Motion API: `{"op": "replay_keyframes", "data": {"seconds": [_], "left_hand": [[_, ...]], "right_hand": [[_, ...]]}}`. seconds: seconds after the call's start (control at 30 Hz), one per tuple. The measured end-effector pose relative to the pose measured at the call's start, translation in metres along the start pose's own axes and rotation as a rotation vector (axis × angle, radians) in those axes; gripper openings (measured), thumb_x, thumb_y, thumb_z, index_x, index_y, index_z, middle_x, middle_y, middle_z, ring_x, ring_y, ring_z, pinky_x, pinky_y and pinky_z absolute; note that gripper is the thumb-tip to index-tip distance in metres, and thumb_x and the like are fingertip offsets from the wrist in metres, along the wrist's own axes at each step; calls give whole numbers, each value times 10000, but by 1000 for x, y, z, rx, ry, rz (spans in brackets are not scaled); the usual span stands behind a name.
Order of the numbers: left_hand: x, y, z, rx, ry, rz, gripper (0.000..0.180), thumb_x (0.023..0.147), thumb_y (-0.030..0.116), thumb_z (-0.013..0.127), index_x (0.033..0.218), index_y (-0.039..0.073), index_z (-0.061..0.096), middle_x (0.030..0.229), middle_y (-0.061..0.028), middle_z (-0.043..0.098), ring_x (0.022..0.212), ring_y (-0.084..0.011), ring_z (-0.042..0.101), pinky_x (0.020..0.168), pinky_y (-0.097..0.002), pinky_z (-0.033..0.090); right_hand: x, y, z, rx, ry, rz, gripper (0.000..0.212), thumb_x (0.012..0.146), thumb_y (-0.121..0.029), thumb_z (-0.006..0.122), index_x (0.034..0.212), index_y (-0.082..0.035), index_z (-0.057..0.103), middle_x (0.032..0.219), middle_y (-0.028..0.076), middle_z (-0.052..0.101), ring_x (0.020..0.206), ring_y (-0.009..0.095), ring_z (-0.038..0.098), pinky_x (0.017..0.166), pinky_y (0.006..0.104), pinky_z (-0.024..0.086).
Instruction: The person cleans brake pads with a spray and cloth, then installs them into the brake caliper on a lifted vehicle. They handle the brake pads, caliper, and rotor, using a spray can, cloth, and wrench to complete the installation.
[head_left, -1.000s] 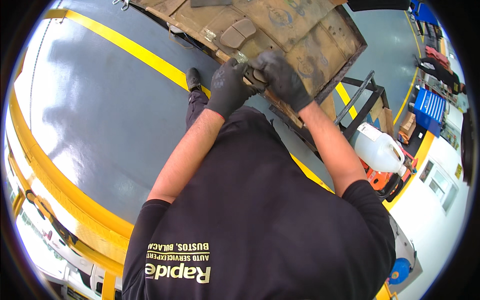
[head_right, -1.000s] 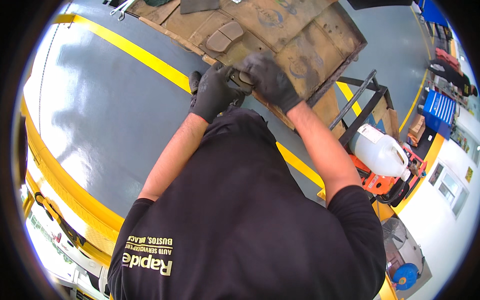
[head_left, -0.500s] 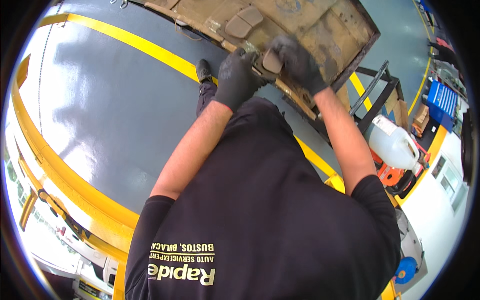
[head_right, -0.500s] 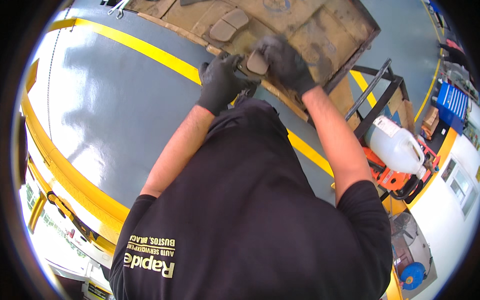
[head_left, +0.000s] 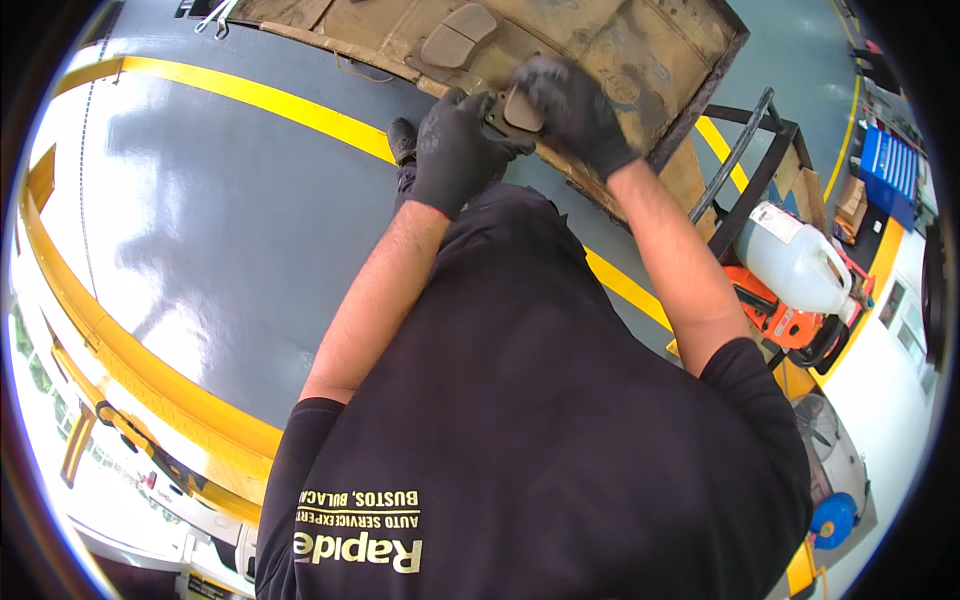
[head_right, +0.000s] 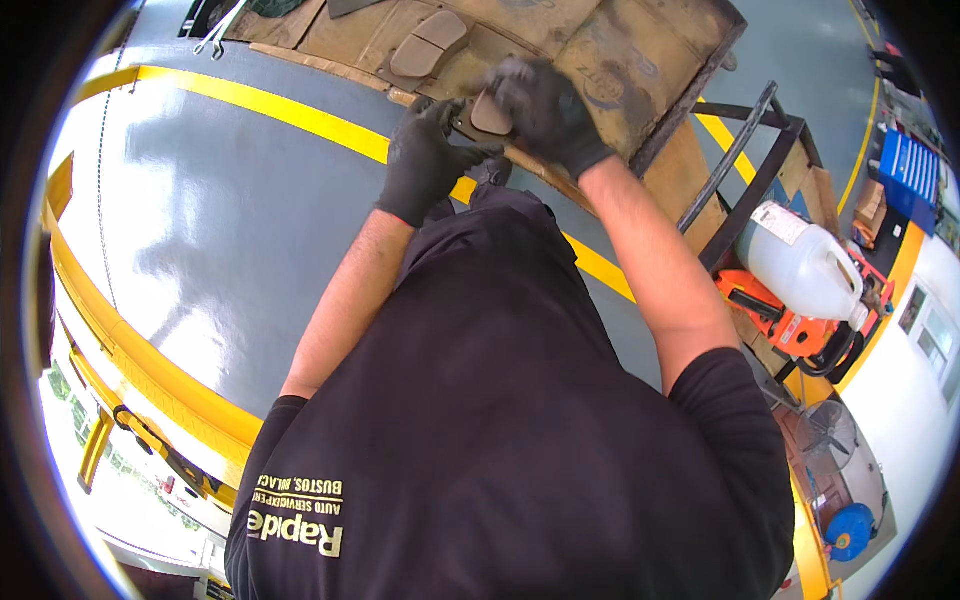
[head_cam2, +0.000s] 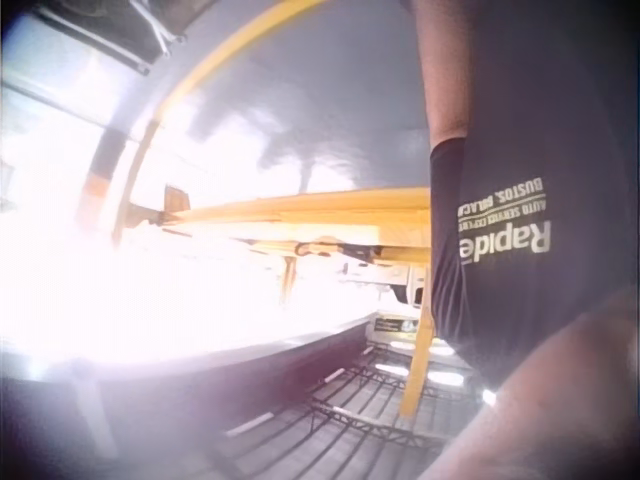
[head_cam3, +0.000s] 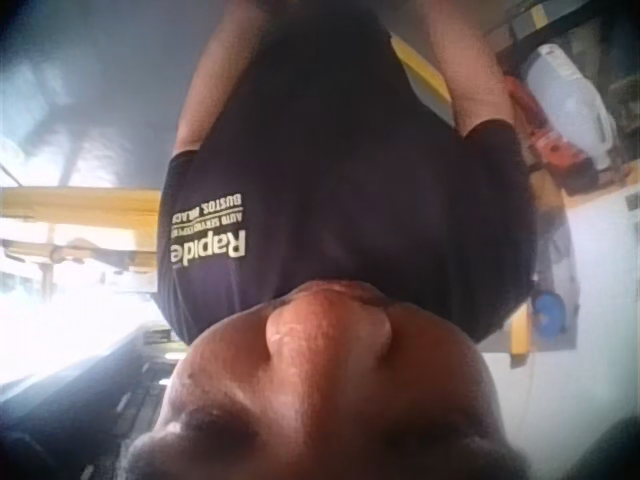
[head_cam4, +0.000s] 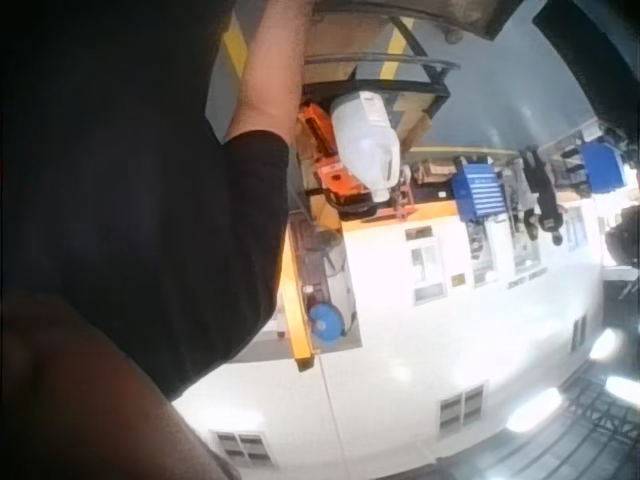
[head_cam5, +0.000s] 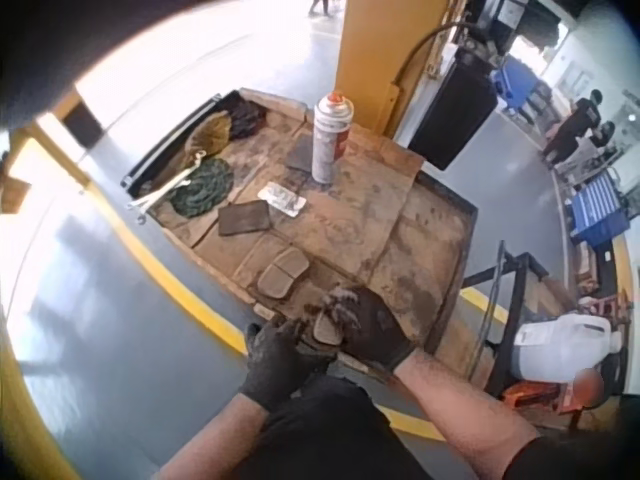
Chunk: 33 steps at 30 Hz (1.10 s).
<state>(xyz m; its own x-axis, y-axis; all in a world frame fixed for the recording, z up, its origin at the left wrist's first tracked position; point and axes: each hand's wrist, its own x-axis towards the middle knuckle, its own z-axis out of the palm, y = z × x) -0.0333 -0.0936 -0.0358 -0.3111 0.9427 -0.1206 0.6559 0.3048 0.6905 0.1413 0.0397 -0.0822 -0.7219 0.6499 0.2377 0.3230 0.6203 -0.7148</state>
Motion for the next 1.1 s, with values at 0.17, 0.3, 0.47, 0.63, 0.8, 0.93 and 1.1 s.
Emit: {"op": "replay_keyframes", "data": {"seconds": [0.17, 0.3, 0.47, 0.63, 0.8, 0.93, 1.1], "left_hand": [[1, -8, 3, -17, 18, 60, 709, 652, 375, 981, 1212, 15, 739, 1093, -183, 702, 995, -385, 703, 864, -478, 569], [-1, -7, 3, -37, 1, 47, 682, 645, 420, 973, 1145, 16, 747, 1028, -195, 671, 947, -398, 693, 821, -494, 562], [-1, -10, 4, -20, -33, 47, 659, 651, 405, 974, 1128, 11, 747, 1027, -196, 667, 946, -401, 692, 822, -495, 560], [1, -13, 7, 2, -31, 73, 698, 652, 386, 970, 1189, 2, 743, 1054, -203, 670, 961, -400, 692, 847, -476, 564], [-1, -7, 4, 8, -63, -22, 686, 690, 373, 974, 1213, 0, 733, 1107, -166, 726, 1128, -329, 681, 934, -442, 564], [0, -9, 4, 45, -89, 24, 710, 691, 388, 973, 1232, -1, 728, 1107, -165, 727, 1128, -330, 676, 941, -440, 558], [0, -4, 3, 37, -52, 13, 698, 682, 384, 975, 1213, 2, 733, 1094, -167, 720, 1078, -344, 682, 921, -443, 559]], "right_hand": [[-18, -42, 12, -281, 82, -191, 238, 935, -189, 685, 1139, -78, 736, 1138, 135, 719, 1100, 349, 689, 944, 417, 565], [2, 3, 0, -99, 67, 171, 262, 946, -226, 675, 1158, -82, 730, 1156, 156, 697, 1122, 363, 682, 956, 457, 560], [-9, -35, -2, -247, -20, -258, 207, 974, -153, 615, 1139, -62, 703, 1193, 166, 676, 1095, 368, 643, 949, 471, 539], [-9, -11, 12, -181, 70, -109, 255, 968, -165, 626, 1203, -68, 644, 1188, 148, 650, 1134, 356, 628, 964, 477, 536], [-2, 2, -2, -333, 28, -193, 283, 920, -128, 661, 1201, -95, 656, 1222, 115, 636, 1143, 348, 623, 945, 466, 548], [0, -19, -8, -241, -19, -303, 320, 894, -151, 682, 1211, -112, 666, 1217, 93, 638, 1118, 332, 627, 929, 448, 553], [1, -21, 0, -364, 156, -249, 307, 898, -175, 680, 1196, -105, 678, 1168, 94, 639, 1036, 336, 633, 903, 457, 553]]}}
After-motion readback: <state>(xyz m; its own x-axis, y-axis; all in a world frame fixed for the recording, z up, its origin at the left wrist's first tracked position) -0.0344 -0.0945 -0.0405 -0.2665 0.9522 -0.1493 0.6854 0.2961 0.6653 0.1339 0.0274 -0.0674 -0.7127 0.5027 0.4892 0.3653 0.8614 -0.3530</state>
